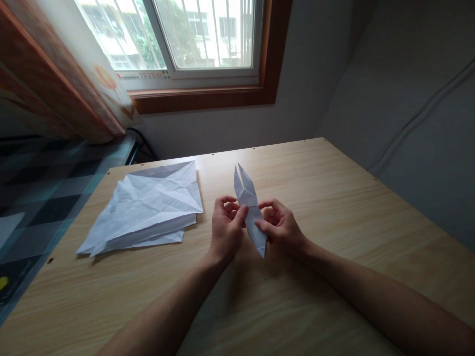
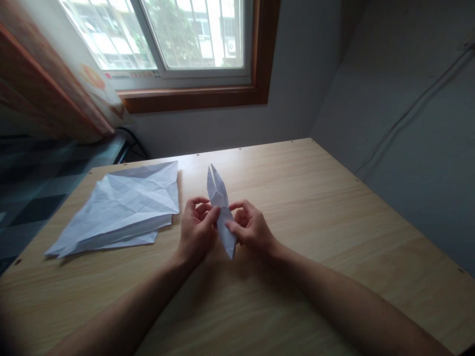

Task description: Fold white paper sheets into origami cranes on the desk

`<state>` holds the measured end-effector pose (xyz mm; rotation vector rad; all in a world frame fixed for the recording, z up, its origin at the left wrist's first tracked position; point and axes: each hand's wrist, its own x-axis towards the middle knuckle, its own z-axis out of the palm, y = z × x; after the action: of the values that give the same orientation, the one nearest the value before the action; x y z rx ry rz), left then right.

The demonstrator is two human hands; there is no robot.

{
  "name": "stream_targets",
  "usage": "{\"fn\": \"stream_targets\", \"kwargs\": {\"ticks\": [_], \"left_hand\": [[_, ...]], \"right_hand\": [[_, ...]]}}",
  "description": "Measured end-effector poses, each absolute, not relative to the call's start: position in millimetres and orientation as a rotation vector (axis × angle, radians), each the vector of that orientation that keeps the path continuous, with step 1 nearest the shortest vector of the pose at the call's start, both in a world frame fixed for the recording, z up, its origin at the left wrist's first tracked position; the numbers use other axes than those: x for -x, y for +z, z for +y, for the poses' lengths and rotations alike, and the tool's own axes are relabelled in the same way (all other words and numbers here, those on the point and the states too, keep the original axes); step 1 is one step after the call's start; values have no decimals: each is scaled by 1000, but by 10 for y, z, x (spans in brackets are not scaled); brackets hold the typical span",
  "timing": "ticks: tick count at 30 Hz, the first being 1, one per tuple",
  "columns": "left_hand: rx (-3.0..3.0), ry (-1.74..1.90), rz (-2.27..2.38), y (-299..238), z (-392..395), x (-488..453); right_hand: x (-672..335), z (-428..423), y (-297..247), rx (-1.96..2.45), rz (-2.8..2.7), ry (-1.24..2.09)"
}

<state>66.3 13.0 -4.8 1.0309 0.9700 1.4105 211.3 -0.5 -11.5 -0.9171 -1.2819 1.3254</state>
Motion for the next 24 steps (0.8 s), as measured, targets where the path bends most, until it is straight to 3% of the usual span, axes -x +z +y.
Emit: {"fn": "stream_targets", "kwargs": {"ticks": [10, 16, 24], "left_hand": [[-1447, 1247, 1033, -28, 142, -612], [-1514, 1070, 914, -29, 124, -598], [-1347, 1140, 892, -16, 135, -619]], "right_hand": [[-2151, 30, -86, 947, -1289, 1219], [-2167, 31, -122, 958, -1446, 910], [-2144, 5, -96, 857, -1423, 1073]]}}
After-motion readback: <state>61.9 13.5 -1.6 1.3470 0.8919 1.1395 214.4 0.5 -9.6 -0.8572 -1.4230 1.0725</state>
